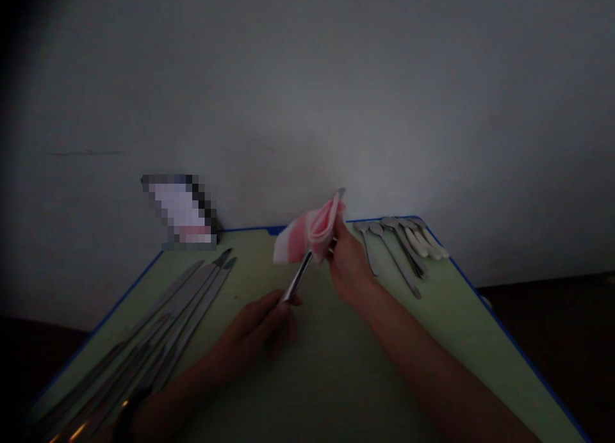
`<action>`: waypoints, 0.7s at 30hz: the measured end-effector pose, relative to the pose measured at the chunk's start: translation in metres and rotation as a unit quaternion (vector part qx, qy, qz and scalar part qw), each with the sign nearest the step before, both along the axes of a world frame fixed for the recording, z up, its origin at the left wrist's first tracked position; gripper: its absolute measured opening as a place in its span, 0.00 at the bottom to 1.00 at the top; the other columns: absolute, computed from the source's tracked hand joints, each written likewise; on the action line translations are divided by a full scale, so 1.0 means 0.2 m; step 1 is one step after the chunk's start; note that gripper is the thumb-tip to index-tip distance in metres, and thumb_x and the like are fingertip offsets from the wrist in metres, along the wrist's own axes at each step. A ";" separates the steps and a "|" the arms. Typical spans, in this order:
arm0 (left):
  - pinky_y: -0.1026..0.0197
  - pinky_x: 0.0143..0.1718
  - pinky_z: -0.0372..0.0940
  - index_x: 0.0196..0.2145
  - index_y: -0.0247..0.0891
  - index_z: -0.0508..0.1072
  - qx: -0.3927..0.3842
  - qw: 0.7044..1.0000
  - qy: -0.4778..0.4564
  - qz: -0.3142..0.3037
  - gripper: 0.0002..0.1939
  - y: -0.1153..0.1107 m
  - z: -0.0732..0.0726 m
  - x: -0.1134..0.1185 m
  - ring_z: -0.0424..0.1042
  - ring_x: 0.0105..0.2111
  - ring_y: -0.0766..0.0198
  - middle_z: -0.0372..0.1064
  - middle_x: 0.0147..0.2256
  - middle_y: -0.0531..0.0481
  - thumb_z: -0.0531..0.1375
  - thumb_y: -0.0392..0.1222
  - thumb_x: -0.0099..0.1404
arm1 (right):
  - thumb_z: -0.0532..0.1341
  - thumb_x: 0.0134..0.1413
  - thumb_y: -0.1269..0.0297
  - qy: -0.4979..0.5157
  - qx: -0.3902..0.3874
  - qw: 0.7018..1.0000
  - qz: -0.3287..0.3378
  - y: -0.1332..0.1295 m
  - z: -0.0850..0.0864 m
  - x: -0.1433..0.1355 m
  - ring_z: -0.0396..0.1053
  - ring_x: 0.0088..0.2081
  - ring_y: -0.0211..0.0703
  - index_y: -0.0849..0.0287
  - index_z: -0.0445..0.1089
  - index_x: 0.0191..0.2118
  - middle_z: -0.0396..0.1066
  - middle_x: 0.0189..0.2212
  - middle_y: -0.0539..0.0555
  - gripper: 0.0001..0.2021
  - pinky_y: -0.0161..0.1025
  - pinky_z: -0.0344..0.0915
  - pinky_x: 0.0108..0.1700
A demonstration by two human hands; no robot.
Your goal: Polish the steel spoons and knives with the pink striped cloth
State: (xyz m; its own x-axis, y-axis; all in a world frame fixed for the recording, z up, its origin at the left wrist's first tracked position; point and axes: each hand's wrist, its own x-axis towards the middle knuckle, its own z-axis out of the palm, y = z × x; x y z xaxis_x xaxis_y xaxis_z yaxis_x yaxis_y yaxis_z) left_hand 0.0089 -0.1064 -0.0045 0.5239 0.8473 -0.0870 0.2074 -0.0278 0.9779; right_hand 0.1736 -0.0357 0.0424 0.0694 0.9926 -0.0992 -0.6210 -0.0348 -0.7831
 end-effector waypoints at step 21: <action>0.69 0.18 0.57 0.46 0.36 0.62 0.024 0.998 0.046 0.020 0.16 -0.01 -0.02 0.01 0.61 0.16 0.72 0.66 0.23 0.56 0.43 0.48 0.69 | 0.61 0.48 0.59 0.004 -0.002 0.995 -0.095 0.02 -0.01 0.03 0.63 0.24 0.31 0.57 0.68 0.27 0.66 0.22 0.45 0.08 0.30 0.60 0.27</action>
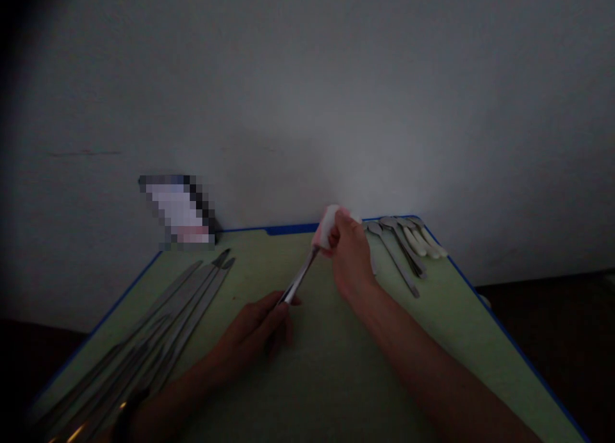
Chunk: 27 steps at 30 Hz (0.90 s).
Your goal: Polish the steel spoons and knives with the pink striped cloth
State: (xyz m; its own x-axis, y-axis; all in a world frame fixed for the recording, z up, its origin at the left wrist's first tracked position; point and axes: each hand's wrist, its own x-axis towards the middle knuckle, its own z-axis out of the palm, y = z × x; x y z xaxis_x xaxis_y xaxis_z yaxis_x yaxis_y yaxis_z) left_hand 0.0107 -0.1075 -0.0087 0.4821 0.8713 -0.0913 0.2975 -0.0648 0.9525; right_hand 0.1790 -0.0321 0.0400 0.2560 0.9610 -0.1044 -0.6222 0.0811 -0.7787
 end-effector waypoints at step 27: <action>0.69 0.22 0.58 0.46 0.37 0.63 0.043 0.995 0.075 -0.055 0.17 -0.02 0.05 -0.01 0.63 0.20 0.71 0.66 0.24 0.55 0.43 0.48 0.70 | 0.52 0.52 0.70 0.124 0.047 0.991 -0.019 0.07 0.02 0.06 0.69 0.31 0.35 0.60 0.68 0.32 0.72 0.28 0.49 0.08 0.32 0.68 0.35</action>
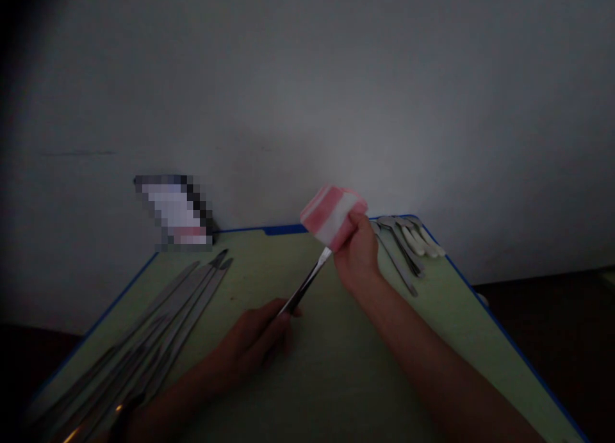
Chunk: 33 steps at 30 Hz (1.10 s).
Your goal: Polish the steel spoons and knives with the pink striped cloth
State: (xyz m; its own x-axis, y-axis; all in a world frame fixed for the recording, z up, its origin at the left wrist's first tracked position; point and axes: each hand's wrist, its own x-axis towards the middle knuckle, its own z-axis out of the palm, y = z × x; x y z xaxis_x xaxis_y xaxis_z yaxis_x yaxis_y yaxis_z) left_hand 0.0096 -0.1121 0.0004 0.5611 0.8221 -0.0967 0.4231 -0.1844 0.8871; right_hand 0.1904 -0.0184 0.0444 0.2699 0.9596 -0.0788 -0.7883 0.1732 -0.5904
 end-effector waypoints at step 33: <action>0.64 0.35 0.59 0.37 0.39 0.65 0.045 0.997 0.059 0.001 0.14 0.00 0.04 -0.01 0.65 0.32 0.65 0.66 0.31 0.53 0.45 0.47 0.69 | 0.52 0.50 0.58 -0.091 0.040 0.992 0.079 -0.08 0.09 0.03 0.55 0.18 0.33 0.57 0.61 0.24 0.58 0.17 0.45 0.10 0.32 0.55 0.21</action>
